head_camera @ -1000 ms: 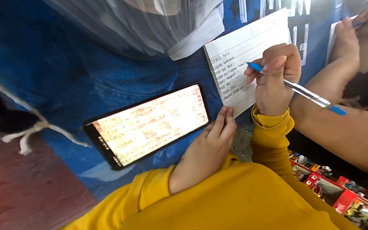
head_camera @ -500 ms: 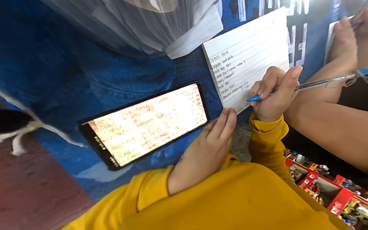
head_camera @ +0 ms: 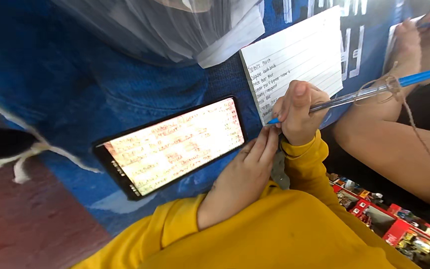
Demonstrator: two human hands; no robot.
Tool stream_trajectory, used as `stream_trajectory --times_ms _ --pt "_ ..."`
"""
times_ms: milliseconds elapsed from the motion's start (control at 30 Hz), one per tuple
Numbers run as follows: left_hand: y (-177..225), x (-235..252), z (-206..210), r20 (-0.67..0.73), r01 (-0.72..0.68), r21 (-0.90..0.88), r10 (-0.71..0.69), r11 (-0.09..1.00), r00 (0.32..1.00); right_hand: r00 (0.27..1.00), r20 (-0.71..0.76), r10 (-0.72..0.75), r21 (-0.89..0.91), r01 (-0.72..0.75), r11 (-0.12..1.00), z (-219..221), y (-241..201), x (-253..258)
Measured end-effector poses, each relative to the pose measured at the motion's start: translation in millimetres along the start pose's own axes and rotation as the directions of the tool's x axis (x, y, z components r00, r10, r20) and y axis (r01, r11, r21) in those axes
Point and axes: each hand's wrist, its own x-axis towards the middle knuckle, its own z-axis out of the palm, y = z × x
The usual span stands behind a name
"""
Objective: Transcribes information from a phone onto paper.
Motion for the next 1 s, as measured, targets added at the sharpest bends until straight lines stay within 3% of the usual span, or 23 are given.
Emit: stream_trajectory --times_ms 1000 --pt "-1.2 0.2 -0.8 -0.003 0.002 -0.022 -0.002 1.000 1.000 0.999 -0.039 -0.038 -0.069 0.035 0.997 -0.1 2.8 0.4"
